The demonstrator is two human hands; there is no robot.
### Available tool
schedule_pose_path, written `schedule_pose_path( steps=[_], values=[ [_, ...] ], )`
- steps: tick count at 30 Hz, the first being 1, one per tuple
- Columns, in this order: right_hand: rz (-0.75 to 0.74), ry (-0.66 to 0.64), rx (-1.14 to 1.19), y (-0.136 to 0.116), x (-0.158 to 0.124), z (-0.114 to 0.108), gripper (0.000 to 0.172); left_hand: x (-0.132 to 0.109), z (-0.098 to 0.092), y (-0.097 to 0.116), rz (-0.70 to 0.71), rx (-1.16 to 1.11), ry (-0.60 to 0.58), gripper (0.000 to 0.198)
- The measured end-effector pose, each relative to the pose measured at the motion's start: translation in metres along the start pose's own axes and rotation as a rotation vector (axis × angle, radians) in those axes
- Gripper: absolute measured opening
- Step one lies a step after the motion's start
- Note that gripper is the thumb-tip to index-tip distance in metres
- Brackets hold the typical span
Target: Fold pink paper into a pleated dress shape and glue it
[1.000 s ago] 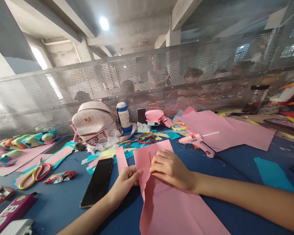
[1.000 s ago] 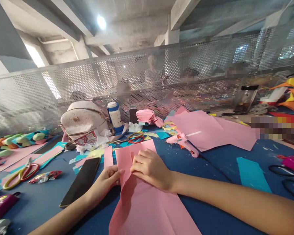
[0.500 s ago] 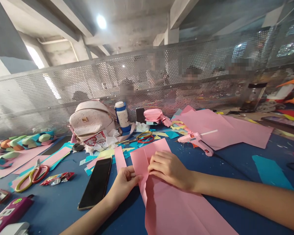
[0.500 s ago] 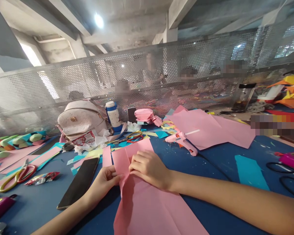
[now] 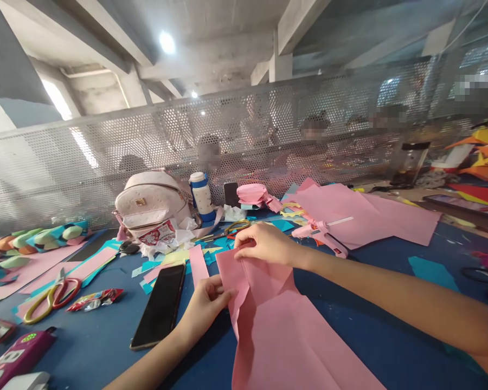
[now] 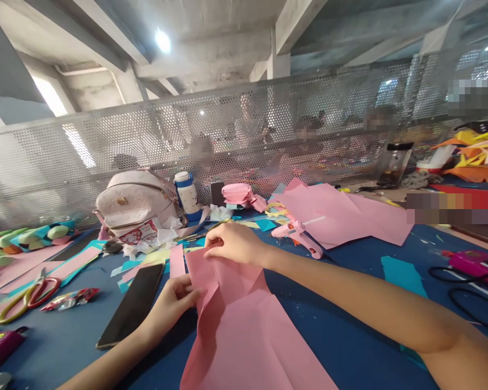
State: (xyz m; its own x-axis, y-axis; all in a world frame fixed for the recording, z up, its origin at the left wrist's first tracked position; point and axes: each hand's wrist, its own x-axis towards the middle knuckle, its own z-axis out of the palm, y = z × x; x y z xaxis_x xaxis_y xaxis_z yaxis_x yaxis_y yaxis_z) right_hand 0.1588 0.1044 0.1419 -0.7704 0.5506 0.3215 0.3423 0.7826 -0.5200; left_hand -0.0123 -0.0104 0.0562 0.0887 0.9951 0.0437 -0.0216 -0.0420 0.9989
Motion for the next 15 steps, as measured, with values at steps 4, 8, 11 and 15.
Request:
schedule_pose_path(
  steps=[4,8,11,15],
  values=[
    [0.003,-0.038,0.062,0.0009,0.0081,-0.0005,0.012,-0.0007,-0.0018,0.0021,-0.043,0.038,0.117,0.051],
    [-0.022,-0.067,0.082,0.0016,0.0093,-0.0003,0.010,-0.0018,-0.0022,0.0034,-0.021,0.058,0.135,0.054],
    [-0.032,-0.069,0.096,0.0012,0.0077,-0.0003,0.008,-0.0012,-0.0018,0.0033,0.010,0.066,0.143,0.055],
    [-0.038,-0.039,0.111,0.0014,0.0076,-0.0003,0.007,-0.0003,-0.0010,0.0033,-0.002,0.060,0.117,0.051]
  ],
)
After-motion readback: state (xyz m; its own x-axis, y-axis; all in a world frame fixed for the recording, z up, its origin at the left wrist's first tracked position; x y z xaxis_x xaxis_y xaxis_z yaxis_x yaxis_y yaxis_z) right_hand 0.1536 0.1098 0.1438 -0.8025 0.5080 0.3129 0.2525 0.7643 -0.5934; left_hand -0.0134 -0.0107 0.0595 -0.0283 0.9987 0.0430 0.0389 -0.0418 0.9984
